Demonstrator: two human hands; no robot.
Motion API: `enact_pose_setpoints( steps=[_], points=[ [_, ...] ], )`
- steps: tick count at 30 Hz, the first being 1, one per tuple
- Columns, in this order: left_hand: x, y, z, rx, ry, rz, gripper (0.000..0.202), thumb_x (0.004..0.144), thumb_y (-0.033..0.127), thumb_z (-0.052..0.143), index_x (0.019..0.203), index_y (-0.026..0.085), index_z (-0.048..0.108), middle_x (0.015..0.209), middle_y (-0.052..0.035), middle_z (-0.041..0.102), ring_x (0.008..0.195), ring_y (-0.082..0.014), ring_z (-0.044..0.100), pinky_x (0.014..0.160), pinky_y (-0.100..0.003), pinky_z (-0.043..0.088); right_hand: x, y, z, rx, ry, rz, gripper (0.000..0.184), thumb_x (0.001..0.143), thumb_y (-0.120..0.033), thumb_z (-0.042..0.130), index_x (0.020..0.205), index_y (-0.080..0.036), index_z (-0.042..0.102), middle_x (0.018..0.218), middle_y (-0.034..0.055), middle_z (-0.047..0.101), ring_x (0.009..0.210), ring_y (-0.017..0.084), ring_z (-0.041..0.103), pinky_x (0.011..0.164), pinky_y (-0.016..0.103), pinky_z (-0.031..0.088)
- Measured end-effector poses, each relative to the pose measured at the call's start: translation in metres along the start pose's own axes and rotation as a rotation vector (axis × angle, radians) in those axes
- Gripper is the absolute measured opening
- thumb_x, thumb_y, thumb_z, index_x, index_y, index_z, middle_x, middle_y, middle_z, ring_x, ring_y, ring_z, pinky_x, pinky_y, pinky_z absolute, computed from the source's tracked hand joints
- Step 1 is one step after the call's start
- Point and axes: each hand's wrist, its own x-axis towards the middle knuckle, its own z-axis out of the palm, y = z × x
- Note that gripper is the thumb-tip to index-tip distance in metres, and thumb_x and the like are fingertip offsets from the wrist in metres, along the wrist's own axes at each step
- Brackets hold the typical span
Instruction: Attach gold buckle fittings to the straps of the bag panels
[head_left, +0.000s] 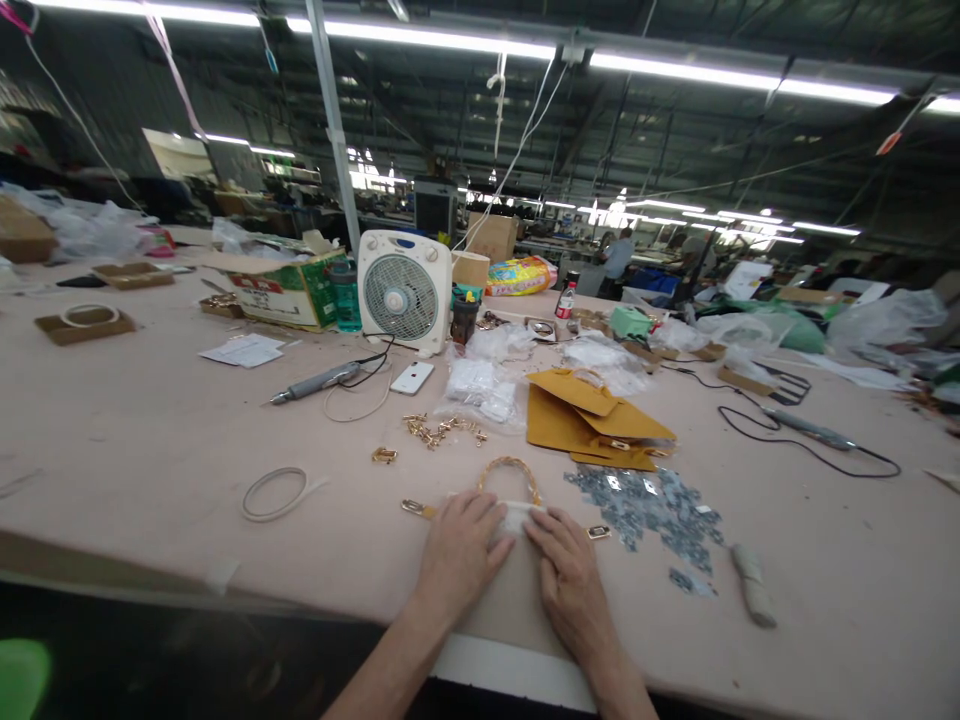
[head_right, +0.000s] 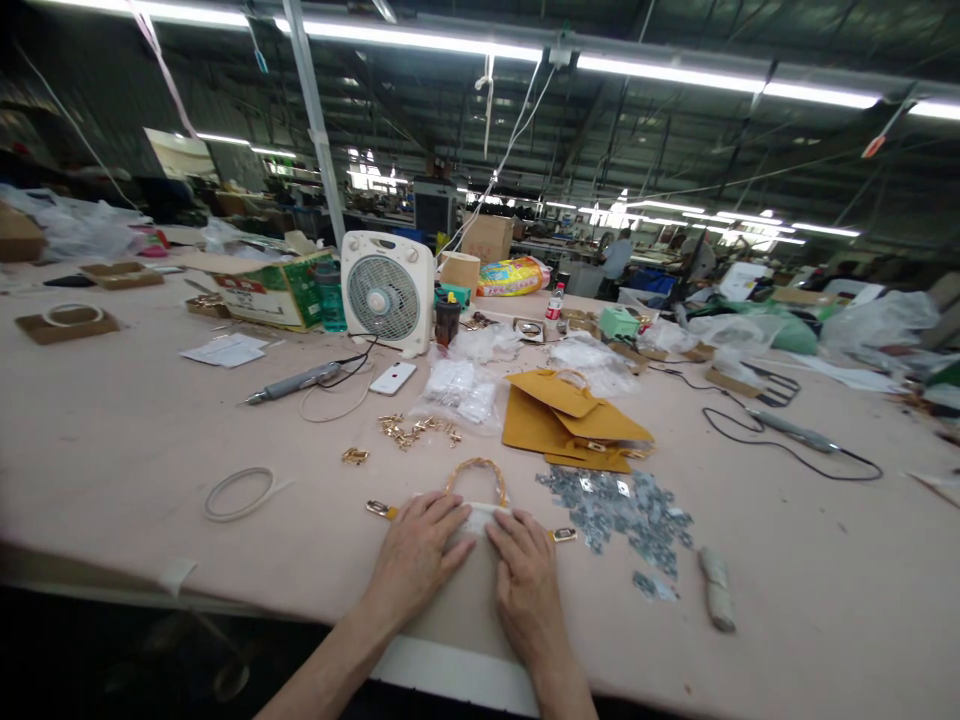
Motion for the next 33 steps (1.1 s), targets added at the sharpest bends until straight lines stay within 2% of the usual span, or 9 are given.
enact_pose_setpoints(
  steps=[4,8,11,14,19,22,26,30,33],
  points=[
    [-0.001,0.000,-0.002,0.023,-0.012,0.009,0.038,0.091,0.035,0.074,0.129,0.034,0.070,0.131,-0.0067,0.071,0.123,-0.0338,0.057,0.110,-0.053,0.040,0.001,-0.006,-0.004,-0.018,-0.024,-0.018,0.051,0.094,-0.013,0.050,0.138,-0.034,0.068,0.141,0.0040,0.066,0.138,0.031,0.052,0.115,0.061,0.043],
    [-0.008,-0.005,-0.003,0.141,-0.035,0.016,0.040,0.095,0.038,0.069,0.135,0.035,0.066,0.138,-0.0064,0.068,0.126,-0.0351,0.055,0.111,-0.057,0.038,0.004,-0.012,-0.004,-0.047,-0.036,-0.030,0.044,0.097,-0.023,0.058,0.139,-0.037,0.066,0.140,0.0048,0.065,0.137,0.032,0.052,0.114,0.059,0.043],
    [-0.010,-0.004,-0.004,0.195,-0.023,0.033,0.036,0.095,0.036,0.070,0.130,0.034,0.068,0.138,-0.0062,0.068,0.128,-0.0362,0.053,0.112,-0.060,0.036,0.005,-0.014,-0.003,-0.048,-0.032,-0.039,0.043,0.097,-0.023,0.059,0.137,-0.037,0.067,0.136,0.0056,0.066,0.135,0.032,0.053,0.113,0.058,0.043],
    [-0.003,0.003,-0.008,0.196,-0.046,0.051,0.022,0.095,0.030,0.070,0.117,0.029,0.071,0.126,-0.0063,0.070,0.128,-0.0338,0.052,0.109,-0.055,0.041,0.007,-0.017,-0.003,-0.049,-0.041,-0.054,0.043,0.096,-0.024,0.062,0.137,-0.037,0.067,0.135,0.0059,0.066,0.135,0.032,0.053,0.113,0.058,0.042],
    [0.018,0.012,-0.016,0.201,-0.138,-0.020,0.012,0.091,0.031,0.077,0.099,0.025,0.071,0.106,-0.0058,0.071,0.104,-0.0292,0.060,0.090,-0.047,0.048,0.008,-0.018,-0.004,-0.037,-0.035,-0.025,0.051,0.094,-0.028,0.065,0.144,-0.033,0.061,0.149,0.0087,0.059,0.139,0.035,0.051,0.116,0.062,0.039],
    [0.023,0.008,-0.017,0.159,-0.153,-0.006,0.006,0.093,0.029,0.074,0.095,0.025,0.070,0.100,-0.0051,0.070,0.100,-0.0274,0.060,0.086,-0.044,0.047,0.008,-0.015,-0.001,-0.025,-0.032,0.009,0.051,0.093,-0.031,0.067,0.144,-0.034,0.061,0.156,0.0078,0.053,0.144,0.037,0.046,0.117,0.065,0.037],
    [0.012,-0.004,-0.017,0.021,-0.102,0.008,0.003,0.095,0.025,0.069,0.093,0.024,0.068,0.100,-0.0054,0.069,0.098,-0.0258,0.060,0.087,-0.041,0.047,0.010,-0.012,0.004,0.024,-0.083,-0.001,0.043,0.095,-0.032,0.066,0.138,-0.035,0.066,0.155,0.0067,0.054,0.144,0.036,0.047,0.117,0.062,0.041],
    [-0.001,-0.014,-0.018,-0.065,-0.063,-0.030,0.005,0.095,0.028,0.071,0.095,0.023,0.069,0.101,-0.0057,0.068,0.099,-0.0259,0.060,0.089,-0.040,0.048,0.014,-0.018,0.007,0.058,-0.087,-0.013,0.039,0.095,-0.033,0.067,0.133,-0.035,0.070,0.148,0.0081,0.058,0.139,0.034,0.052,0.116,0.059,0.044],
    [-0.002,-0.016,-0.017,-0.095,-0.058,-0.056,0.016,0.090,0.031,0.077,0.103,0.024,0.073,0.103,-0.0057,0.069,0.101,-0.0263,0.060,0.090,-0.040,0.049,0.015,-0.022,0.009,0.068,-0.053,-0.003,0.037,0.095,-0.033,0.067,0.132,-0.035,0.071,0.145,0.0084,0.060,0.137,0.033,0.053,0.115,0.059,0.045]
  ],
)
